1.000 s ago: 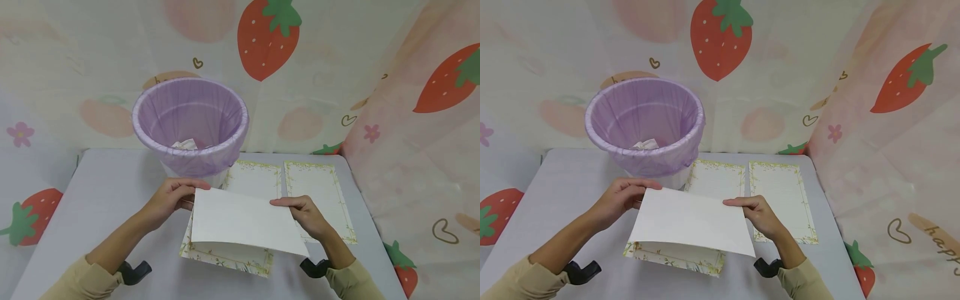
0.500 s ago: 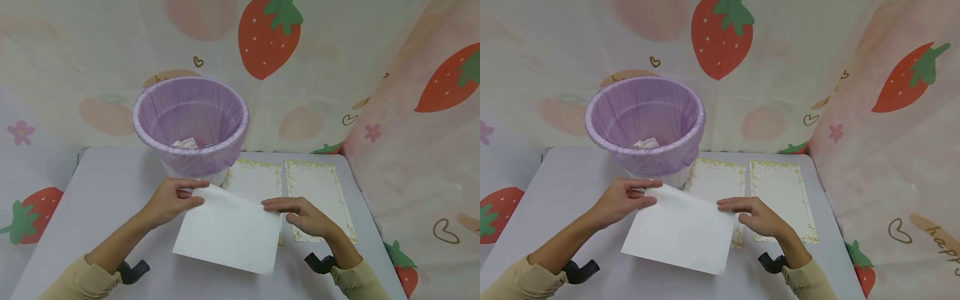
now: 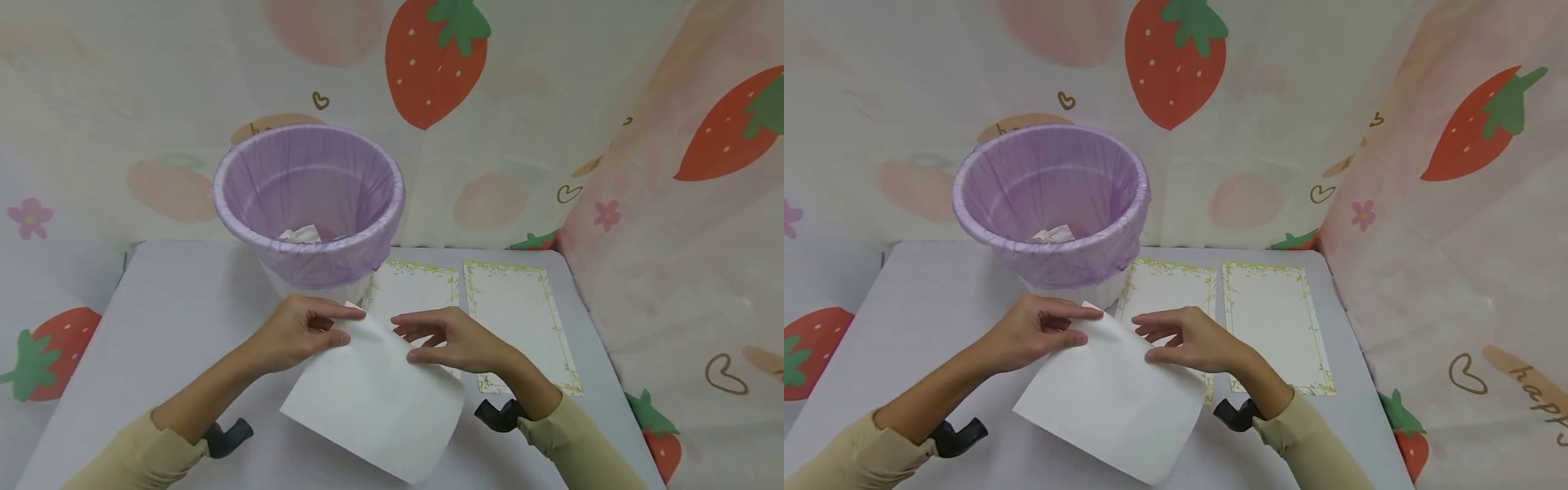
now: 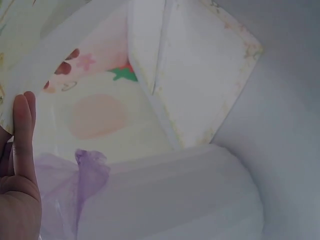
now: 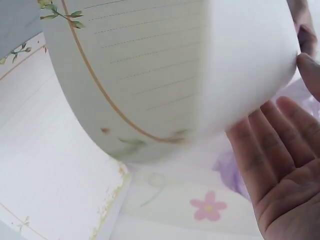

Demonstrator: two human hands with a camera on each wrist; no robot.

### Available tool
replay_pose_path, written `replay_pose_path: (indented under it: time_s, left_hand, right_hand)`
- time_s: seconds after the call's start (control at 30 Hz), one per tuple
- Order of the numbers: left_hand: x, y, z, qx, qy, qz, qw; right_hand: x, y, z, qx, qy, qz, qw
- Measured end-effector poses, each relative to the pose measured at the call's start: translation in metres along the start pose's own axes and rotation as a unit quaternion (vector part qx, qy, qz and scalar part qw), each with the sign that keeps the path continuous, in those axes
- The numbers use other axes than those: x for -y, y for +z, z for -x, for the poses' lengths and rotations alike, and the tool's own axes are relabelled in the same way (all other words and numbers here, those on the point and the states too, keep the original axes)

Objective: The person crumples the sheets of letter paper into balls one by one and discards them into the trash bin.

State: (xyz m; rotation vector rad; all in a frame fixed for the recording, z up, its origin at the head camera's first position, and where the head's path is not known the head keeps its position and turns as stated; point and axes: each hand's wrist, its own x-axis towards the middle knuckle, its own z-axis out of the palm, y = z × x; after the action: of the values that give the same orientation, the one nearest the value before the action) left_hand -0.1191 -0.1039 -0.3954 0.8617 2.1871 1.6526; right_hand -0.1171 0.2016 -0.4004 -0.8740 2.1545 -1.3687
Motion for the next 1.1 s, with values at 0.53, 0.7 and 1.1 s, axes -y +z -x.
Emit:
replay_pose_path:
  time_s: [0.53, 0.7, 1.1]
  left_hand:
    - [0.005, 0.001, 0.001, 0.015, 0.058, -0.025, 0.9979]
    - [0.009, 0.000, 0.002, -0.004, 0.048, -0.022, 0.9986]
    - [0.021, -0.011, 0.012, -0.044, -0.015, 0.030, 0.9985]
  right_hand:
    - [-0.013, 0.013, -0.005, 0.041, 0.050, -0.096, 0.9933]
    - [-0.016, 0.016, -0.005, 0.007, 0.066, -0.117, 0.9909]
    - [-0.021, 0.017, -0.001, -0.051, 0.051, -0.091, 0.9932]
